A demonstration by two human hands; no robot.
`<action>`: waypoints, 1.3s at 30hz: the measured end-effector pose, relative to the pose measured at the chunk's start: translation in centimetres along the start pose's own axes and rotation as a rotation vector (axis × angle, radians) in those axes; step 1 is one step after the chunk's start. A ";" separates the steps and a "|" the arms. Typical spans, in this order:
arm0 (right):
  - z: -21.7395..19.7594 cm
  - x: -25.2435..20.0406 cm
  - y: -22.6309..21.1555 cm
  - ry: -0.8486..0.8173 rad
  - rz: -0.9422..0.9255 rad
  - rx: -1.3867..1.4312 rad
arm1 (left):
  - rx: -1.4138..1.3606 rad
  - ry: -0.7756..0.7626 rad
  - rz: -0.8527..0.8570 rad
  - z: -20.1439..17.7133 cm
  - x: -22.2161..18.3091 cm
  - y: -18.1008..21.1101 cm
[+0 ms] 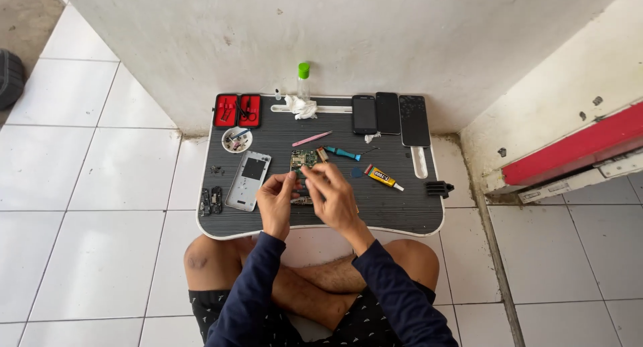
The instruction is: Applying adhesive or cleaning solution to a mobile phone motherboard using a small brush and handling internal components.
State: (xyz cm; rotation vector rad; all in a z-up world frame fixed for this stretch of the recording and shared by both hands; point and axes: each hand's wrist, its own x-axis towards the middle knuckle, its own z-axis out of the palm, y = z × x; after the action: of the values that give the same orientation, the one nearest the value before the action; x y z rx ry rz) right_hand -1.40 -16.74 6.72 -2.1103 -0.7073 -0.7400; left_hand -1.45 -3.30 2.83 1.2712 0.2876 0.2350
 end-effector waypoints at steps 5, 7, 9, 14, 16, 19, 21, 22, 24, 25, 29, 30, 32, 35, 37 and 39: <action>-0.3 -2.0 -0.1 0.015 -0.119 -0.313 | -0.029 -0.012 -0.028 1.6 -1.4 0.4; -0.6 -2.2 -0.2 0.019 -0.120 -0.366 | -0.040 -0.013 -0.023 2.0 -1.6 0.7; -0.6 -2.3 -0.1 0.017 -0.130 -0.440 | -0.052 -0.013 -0.007 2.5 -1.9 1.5; -1.2 -3.3 -1.2 -0.018 -0.123 -0.431 | -0.023 0.009 -0.024 2.0 -2.6 0.8; -1.6 -4.2 -1.4 -0.036 -0.130 -0.423 | -0.023 0.003 -0.040 1.5 -2.9 0.0; -2.2 -5.9 -1.4 -0.084 -0.111 -0.356 | -0.005 0.010 -0.068 0.5 -3.2 -1.2; -2.6 -7.1 -1.4 -0.043 0.038 -0.151 | 0.007 0.015 -0.075 -0.3 -3.4 -1.5; -2.6 -7.4 -0.3 -0.045 0.039 -0.151 | 0.006 0.016 -0.076 -0.6 -3.2 -1.6; -2.6 -8.1 1.9 0.080 0.257 -0.177 | 0.024 0.013 -0.057 -1.5 -3.0 -1.9; -2.6 -7.6 2.1 0.079 0.260 -0.173 | 0.029 0.016 -0.058 -1.8 -3.0 -1.7; -1.4 -4.8 5.0 0.042 0.301 -0.265 | 0.038 0.020 -0.007 -2.2 -2.4 -1.5; -0.7 -4.1 6.0 0.000 0.299 -0.306 | 0.033 0.024 0.004 -2.4 -2.2 -1.7; 1.9 -2.7 8.5 -0.059 0.324 -0.414 | 0.026 0.023 0.007 -2.3 -2.2 -1.8; 4.2 -1.1 9.4 -0.158 0.354 -0.527 | 0.019 0.030 0.006 -2.8 -2.3 -1.7; 4.6 -0.4 9.2 -0.195 0.353 -0.539 | 0.011 0.035 0.005 -3.1 -1.9 -1.4; 4.6 -0.5 8.8 -0.188 0.399 -0.506 | 0.002 0.035 0.014 -3.3 -1.7 -1.4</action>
State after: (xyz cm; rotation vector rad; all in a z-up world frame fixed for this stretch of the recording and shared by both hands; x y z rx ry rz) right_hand 5.52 -17.99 -0.34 -2.6978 -0.1785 -0.5368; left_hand -4.14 -1.23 0.68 1.2720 0.3091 0.2689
